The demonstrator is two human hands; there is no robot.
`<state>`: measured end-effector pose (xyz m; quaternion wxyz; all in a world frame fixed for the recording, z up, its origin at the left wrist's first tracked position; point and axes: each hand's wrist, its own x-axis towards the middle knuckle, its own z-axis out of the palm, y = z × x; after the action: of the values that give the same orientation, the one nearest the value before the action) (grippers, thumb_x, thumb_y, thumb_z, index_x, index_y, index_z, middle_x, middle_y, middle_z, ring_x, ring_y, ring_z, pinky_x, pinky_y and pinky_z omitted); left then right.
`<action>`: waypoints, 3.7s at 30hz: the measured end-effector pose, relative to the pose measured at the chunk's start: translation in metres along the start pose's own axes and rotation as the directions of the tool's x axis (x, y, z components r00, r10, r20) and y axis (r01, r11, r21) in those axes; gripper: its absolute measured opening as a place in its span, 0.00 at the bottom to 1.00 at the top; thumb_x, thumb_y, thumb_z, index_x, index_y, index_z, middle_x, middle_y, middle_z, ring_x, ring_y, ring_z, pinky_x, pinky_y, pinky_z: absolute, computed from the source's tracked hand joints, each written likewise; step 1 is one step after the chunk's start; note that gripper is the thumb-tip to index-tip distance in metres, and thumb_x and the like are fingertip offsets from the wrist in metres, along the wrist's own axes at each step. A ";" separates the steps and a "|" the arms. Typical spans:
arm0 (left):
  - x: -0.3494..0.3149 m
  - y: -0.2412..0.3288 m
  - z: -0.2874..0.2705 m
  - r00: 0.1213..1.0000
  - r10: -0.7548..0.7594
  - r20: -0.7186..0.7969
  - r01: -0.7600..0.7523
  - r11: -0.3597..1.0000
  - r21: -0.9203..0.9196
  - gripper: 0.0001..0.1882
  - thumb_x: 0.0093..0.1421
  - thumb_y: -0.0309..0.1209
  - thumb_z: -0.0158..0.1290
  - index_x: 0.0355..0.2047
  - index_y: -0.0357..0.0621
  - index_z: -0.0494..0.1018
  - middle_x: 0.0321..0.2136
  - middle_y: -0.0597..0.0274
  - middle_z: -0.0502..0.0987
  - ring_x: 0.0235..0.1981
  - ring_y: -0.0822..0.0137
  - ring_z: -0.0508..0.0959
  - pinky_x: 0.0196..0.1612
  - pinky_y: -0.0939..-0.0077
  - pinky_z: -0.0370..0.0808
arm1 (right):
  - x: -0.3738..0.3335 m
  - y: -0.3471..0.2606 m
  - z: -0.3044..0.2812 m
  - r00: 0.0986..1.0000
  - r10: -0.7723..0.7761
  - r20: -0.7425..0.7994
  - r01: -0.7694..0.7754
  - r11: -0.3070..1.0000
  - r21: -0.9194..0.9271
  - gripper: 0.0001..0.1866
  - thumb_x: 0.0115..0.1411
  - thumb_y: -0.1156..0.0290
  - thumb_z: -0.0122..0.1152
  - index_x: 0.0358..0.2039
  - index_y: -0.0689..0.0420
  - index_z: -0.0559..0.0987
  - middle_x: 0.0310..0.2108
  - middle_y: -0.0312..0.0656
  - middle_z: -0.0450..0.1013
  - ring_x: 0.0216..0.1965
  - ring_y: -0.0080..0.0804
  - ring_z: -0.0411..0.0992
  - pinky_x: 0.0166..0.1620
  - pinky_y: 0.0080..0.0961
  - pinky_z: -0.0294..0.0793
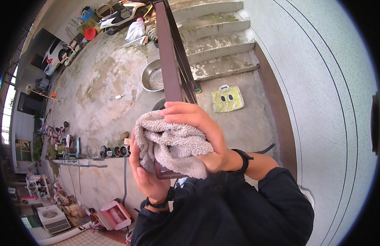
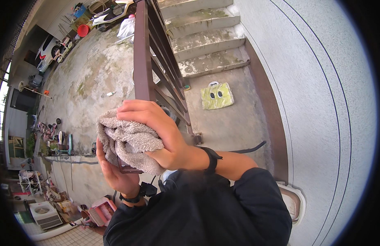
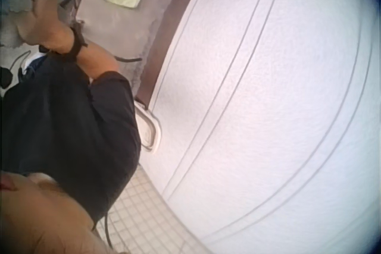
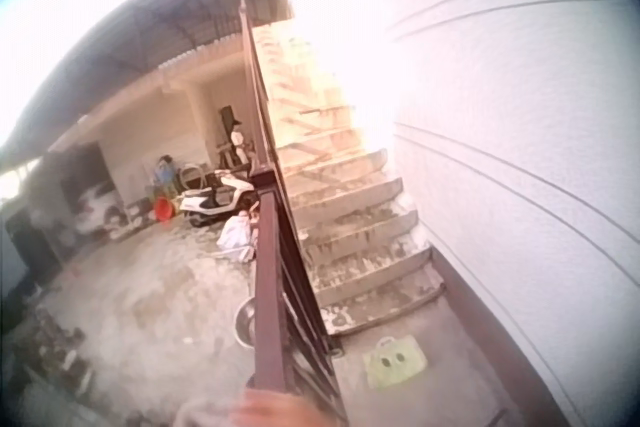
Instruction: The person wipes down a metal stair railing, a tiled wall, and a window frame using a cloth.
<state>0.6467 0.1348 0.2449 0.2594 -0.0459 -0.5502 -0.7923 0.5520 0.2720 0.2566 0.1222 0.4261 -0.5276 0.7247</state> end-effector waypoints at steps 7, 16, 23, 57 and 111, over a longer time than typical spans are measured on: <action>-0.025 -0.023 -0.023 0.976 -0.104 -0.193 0.120 0.990 0.071 0.39 0.59 0.48 0.40 0.61 0.36 0.41 0.62 0.47 0.46 0.62 0.52 0.51 0.62 0.58 0.47 | -0.039 0.001 0.018 0.977 0.105 -0.186 -0.101 0.994 0.028 0.31 0.57 0.56 0.46 0.56 0.65 0.61 0.57 0.54 0.55 0.58 0.46 0.56 0.58 0.35 0.53; 0.007 -0.022 -0.021 0.972 -0.234 -0.019 0.231 0.968 -0.097 0.45 0.57 0.61 0.39 0.63 0.44 0.38 0.61 0.54 0.49 0.61 0.58 0.53 0.61 0.61 0.49 | -0.005 0.006 -0.001 0.999 0.001 0.034 0.000 1.000 -0.014 0.37 0.57 0.45 0.40 0.53 0.68 0.62 0.55 0.57 0.57 0.57 0.46 0.57 0.58 0.38 0.54; 0.035 -0.036 -0.028 0.898 -0.365 0.244 0.424 0.867 -0.262 0.41 0.60 0.59 0.34 0.61 0.39 0.46 0.56 0.52 0.58 0.56 0.60 0.62 0.58 0.67 0.59 | 0.003 0.042 -0.004 0.957 0.285 -0.051 -0.243 0.888 0.389 0.26 0.56 0.63 0.43 0.52 0.66 0.64 0.51 0.49 0.63 0.53 0.40 0.62 0.55 0.31 0.58; 0.024 -0.030 -0.016 0.517 0.572 0.637 -0.760 0.650 0.034 0.21 0.41 0.23 0.60 0.38 0.49 0.70 0.40 0.57 0.66 0.34 0.47 0.76 0.35 0.57 0.78 | -0.066 -0.016 -0.005 0.892 -0.446 0.072 0.321 0.513 -0.796 0.27 0.38 0.72 0.69 0.39 0.37 0.70 0.44 0.32 0.63 0.51 0.42 0.63 0.60 0.50 0.55; 0.044 -0.086 0.006 0.575 0.455 0.680 -0.360 0.887 -0.289 0.25 0.27 0.22 0.61 0.33 0.45 0.75 0.34 0.60 0.73 0.31 0.57 0.73 0.29 0.70 0.73 | -0.156 0.008 0.083 0.833 -0.492 -0.253 -0.448 -0.333 -0.829 0.16 0.36 0.72 0.69 0.25 0.54 0.70 0.36 0.40 0.54 0.35 0.41 0.64 0.33 0.33 0.66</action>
<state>0.5680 0.1464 0.1900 0.1895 -0.4993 -0.5330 -0.6563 0.6824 0.2389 0.1413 0.5767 -0.0838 -0.8110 0.0520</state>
